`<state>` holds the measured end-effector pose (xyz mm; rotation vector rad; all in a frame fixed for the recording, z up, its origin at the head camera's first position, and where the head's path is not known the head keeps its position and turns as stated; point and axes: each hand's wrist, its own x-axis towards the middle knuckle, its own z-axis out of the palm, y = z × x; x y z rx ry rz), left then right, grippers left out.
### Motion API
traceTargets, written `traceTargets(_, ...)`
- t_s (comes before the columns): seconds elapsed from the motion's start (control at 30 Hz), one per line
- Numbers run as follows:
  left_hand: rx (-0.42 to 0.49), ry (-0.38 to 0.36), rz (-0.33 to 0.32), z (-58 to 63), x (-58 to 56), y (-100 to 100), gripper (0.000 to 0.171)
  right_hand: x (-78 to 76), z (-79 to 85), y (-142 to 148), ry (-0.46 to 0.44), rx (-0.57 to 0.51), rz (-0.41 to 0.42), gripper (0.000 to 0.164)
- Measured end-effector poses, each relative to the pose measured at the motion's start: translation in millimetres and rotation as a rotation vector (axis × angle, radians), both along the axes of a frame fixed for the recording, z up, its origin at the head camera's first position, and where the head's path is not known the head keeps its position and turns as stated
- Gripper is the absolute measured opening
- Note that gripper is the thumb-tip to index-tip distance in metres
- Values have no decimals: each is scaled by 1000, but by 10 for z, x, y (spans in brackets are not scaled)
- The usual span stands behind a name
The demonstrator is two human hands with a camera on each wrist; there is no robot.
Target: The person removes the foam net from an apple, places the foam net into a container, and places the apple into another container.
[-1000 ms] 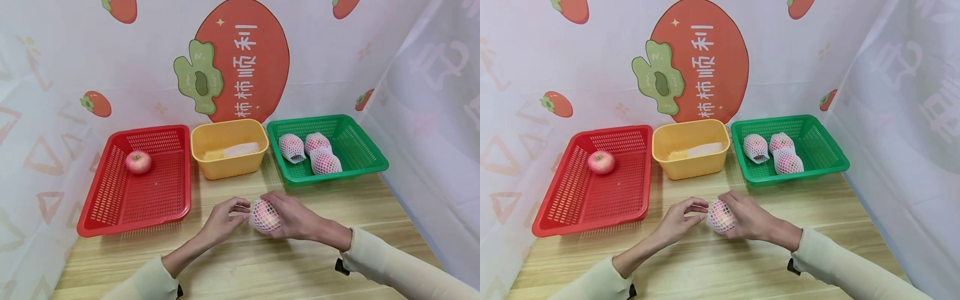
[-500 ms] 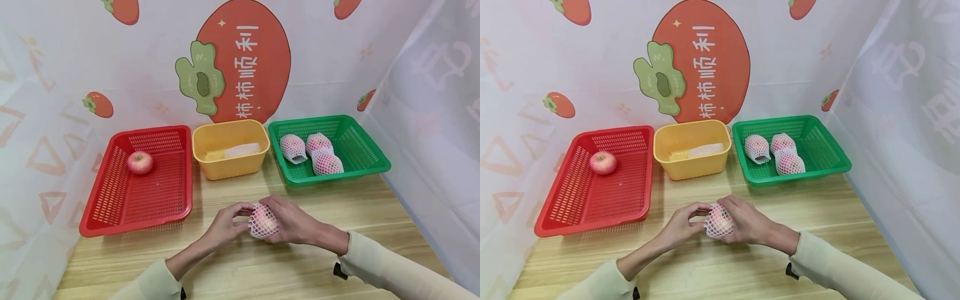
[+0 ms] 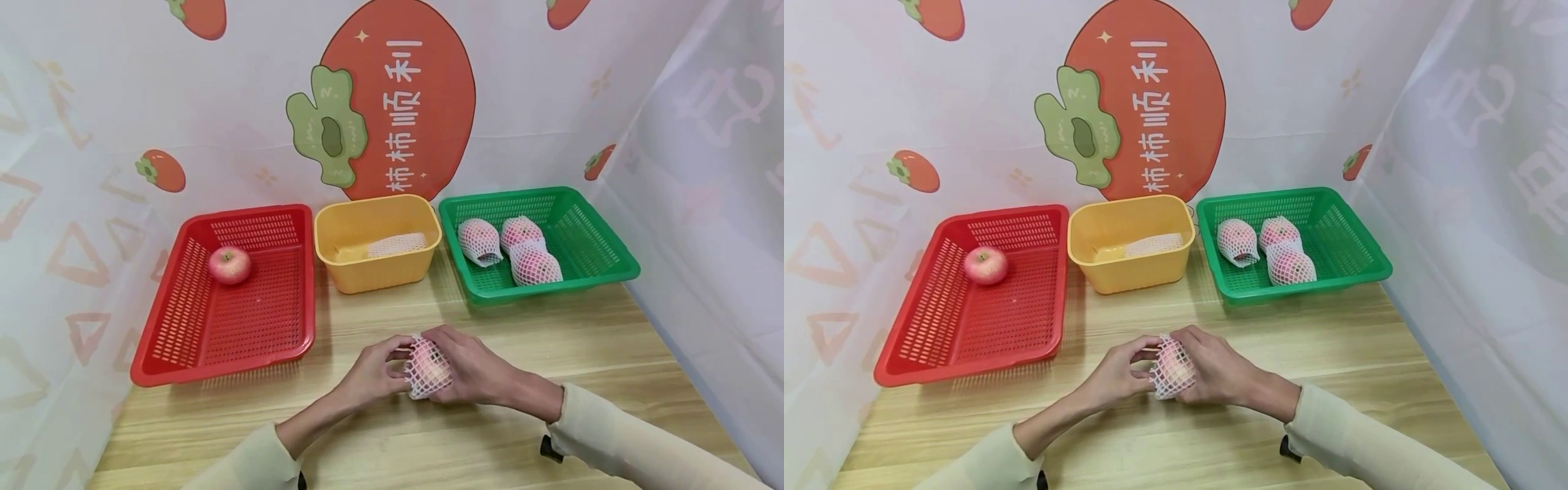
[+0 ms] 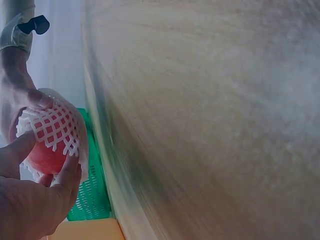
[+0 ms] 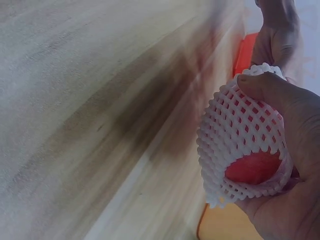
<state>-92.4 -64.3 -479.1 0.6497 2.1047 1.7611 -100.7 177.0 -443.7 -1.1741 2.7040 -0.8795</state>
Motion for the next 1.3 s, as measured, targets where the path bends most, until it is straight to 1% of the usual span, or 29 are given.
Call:
traceTargets(0.27,-57,1,19,-17,11,46,70,15,-74,-1,17,-23,3,96)
traceTargets(0.43,-69,24,7,-24,14,55,73,31,-102,-8,21,-33,-9,99)
traceTargets(0.57,-85,38,-4,-33,14,56,78,41,-114,-18,42,-31,-19,102)
traceTargets(0.7,-136,76,-12,-38,15,66,83,47,-130,-28,59,-44,-22,103)
traceTargets(0.8,-186,119,-15,-44,13,77,86,53,-145,-37,56,-60,-27,102)
traceTargets(0.87,-203,135,-17,-49,10,82,87,57,-154,-40,49,-70,-31,102)
traceTargets(0.97,-209,142,-24,-63,9,84,86,64,-165,-41,33,-78,-27,101)
traceTargets(1.07,-203,141,-27,-74,14,77,83,69,-167,-36,30,-70,-6,102)
traceTargets(1.2,-205,140,-24,-75,22,63,81,60,-149,-18,38,-46,22,103)
traceTargets(1.3,-202,140,-25,-67,19,53,82,44,-128,4,32,-30,29,104)
